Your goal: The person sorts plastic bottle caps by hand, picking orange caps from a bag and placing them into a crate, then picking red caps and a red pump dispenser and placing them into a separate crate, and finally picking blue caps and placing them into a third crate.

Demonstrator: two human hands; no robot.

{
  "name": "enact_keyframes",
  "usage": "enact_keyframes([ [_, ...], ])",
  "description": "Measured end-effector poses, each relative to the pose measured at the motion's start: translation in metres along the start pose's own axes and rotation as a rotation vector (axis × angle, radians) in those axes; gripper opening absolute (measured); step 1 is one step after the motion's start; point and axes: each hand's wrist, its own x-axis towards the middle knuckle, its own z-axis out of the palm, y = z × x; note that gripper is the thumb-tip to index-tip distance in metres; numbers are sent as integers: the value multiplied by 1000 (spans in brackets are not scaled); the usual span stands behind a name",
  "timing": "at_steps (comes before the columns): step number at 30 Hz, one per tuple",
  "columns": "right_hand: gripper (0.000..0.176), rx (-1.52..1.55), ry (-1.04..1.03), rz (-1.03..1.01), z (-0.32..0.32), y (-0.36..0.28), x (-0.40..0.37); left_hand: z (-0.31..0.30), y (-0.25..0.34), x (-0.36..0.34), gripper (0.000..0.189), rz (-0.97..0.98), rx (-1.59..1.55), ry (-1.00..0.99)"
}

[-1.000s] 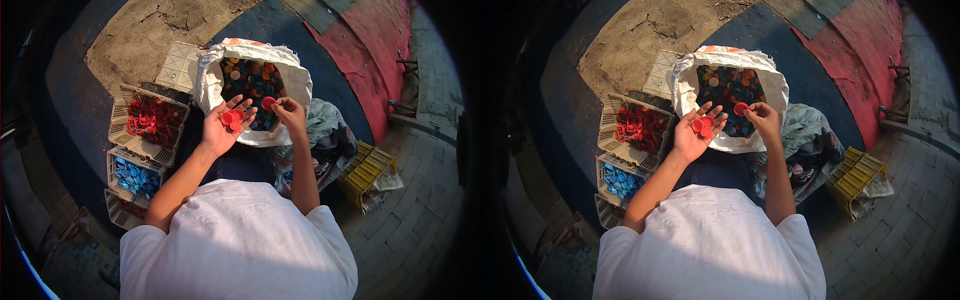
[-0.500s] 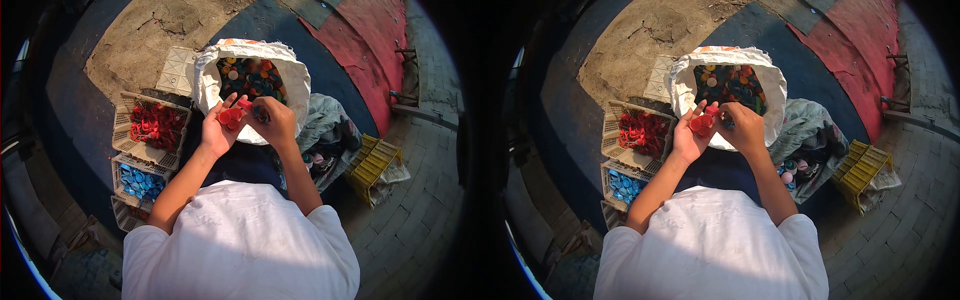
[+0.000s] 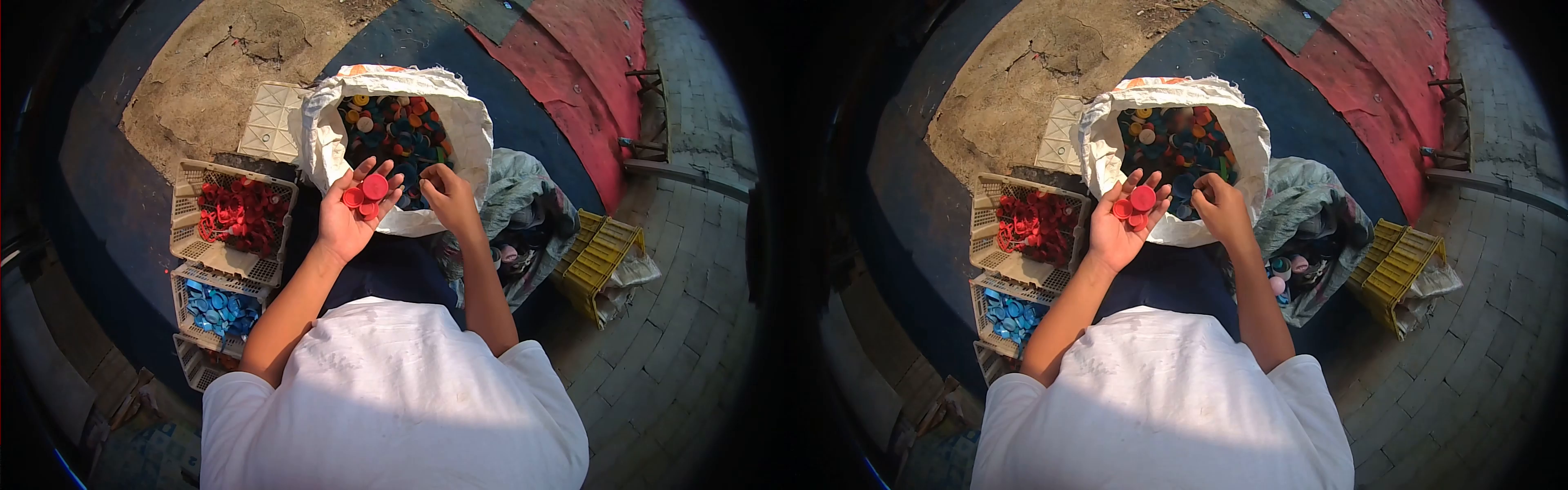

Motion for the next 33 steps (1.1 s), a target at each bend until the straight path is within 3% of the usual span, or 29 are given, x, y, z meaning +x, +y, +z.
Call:
enact_keyframes([
  [2, 30, -281, -131, 82, -5, 18, 20, -1, 1, 0, 37, -3, 10, 0],
  [8, 37, -426, 118, 206, 15, 58, 108, -2, -4, 3, 37, -26, 12, 2],
  [11, 40, -457, 181, 103, 32, 120, 160, 1, -1, 3, 39, -32, 5, -14],
  [12, 44, -436, 111, 228, 29, 106, 162, 1, -1, 1, 41, -32, 2, -14],
  [15, 55, -505, 42, 286, 28, 77, 166, 1, 0, 0, 42, -40, -3, -3],
  [19, 43, -542, 100, 194, 48, 90, 188, 0, 1, -2, 41, -43, 3, 25],
  [22, 44, -407, 156, 140, 59, 94, 205, -4, 1, 1, 40, -52, -11, 15],
  [33, 36, -558, 142, 252, 75, 116, 247, 6, 2, 3, 40, -48, 11, 34],
])
